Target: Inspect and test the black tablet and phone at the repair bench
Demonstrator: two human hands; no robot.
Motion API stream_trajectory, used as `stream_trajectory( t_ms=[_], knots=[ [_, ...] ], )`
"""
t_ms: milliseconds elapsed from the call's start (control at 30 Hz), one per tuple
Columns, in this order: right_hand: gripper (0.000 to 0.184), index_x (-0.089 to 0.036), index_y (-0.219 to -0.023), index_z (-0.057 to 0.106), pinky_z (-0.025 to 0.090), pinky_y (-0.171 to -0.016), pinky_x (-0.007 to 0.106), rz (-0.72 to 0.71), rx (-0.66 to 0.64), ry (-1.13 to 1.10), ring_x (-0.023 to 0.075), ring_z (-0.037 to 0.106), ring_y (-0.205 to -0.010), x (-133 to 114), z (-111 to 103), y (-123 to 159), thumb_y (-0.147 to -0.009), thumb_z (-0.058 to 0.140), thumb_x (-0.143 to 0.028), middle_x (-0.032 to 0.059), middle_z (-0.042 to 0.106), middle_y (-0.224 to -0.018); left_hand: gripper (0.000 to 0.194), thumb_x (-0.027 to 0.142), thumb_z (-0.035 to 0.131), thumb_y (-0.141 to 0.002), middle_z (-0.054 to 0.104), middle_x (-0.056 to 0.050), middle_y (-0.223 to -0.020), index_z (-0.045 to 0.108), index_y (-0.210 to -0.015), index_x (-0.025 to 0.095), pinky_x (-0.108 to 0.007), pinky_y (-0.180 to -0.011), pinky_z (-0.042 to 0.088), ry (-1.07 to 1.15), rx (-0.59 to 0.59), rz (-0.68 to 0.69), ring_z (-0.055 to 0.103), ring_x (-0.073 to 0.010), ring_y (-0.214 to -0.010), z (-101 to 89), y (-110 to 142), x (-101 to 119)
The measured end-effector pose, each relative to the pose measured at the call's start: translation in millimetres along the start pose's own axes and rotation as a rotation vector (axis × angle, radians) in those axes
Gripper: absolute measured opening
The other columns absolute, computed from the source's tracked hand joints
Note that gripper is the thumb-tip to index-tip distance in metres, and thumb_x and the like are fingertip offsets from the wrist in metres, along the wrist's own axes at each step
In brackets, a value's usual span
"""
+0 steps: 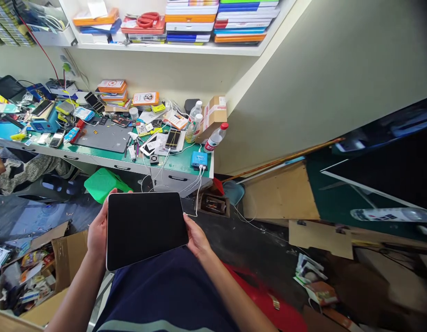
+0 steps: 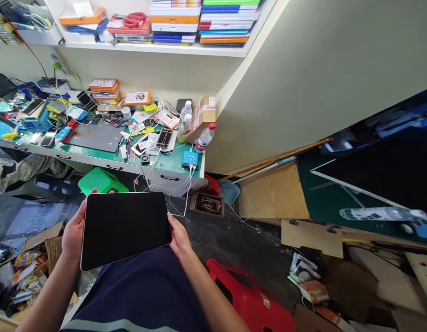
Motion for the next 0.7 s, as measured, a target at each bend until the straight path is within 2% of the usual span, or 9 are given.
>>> stream_trajectory(
  t_ms=[133, 233, 400, 700],
  knots=[
    [0.024, -0.021, -0.093, 0.078, 0.064, -0.083, 0.031, -0.039, 0.015, -0.017, 0.0213, 0.078, -0.089, -3.8, -2.4, -1.2, -0.078, 0.091, -0.034, 0.0022, 0.082, -0.095, 0.047, 0.039, 0.046, -0.109, 0.068, -0.005, -0.144, 0.048, -0.156, 0.039, -0.054, -0.115, 0.05, 0.007, 0.006, 0.048, 0.065, -0.0303, -0.132, 3.3, 0.8, 2.8],
    [0.023, -0.021, -0.091, 0.077, 0.064, -0.083, 0.033, -0.032, 0.033, -0.039, 0.0213, 0.078, -0.086, -3.7, -4.5, -1.9, -0.08, 0.09, -0.037, 0.0016, 0.082, -0.092, 0.047, 0.038, 0.042, -0.11, 0.068, -0.006, -0.143, 0.05, -0.155, 0.035, -0.052, -0.115, 0.051, 0.022, 0.027, 0.014, 0.066, -0.0298, -0.131, 9.6, 2.7, 0.6],
    [0.024, -0.02, -0.093, 0.077, 0.065, -0.078, 0.031, -0.039, 0.045, -0.046, 0.0208, 0.078, -0.085, -5.0, -6.1, -2.0, -0.08, 0.09, -0.034, 0.0032, 0.082, -0.093, 0.045, 0.038, 0.044, -0.108, 0.07, -0.006, -0.14, 0.054, -0.152, 0.033, -0.055, -0.114, 0.05, 0.017, 0.064, -0.018, 0.067, -0.0305, -0.129, 13.9, 2.6, -0.9],
    [0.026, -0.019, -0.094, 0.079, 0.066, -0.079, 0.031, -0.058, 0.013, -0.028, 0.0214, 0.079, -0.087, -4.9, -6.6, -3.1, -0.079, 0.091, -0.036, 0.0048, 0.083, -0.097, 0.044, 0.039, 0.041, -0.108, 0.071, -0.007, -0.139, 0.059, -0.147, 0.029, -0.057, -0.114, 0.049, -0.016, 0.072, -0.028, 0.068, -0.0307, -0.127, 13.3, -0.9, -1.2]
  ],
)
Point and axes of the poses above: each hand's wrist, its own y-axis away from the middle knuckle, its own z-axis out of the palm, x = y × z, the point moved 9 cm from there along -y, towards the middle knuckle
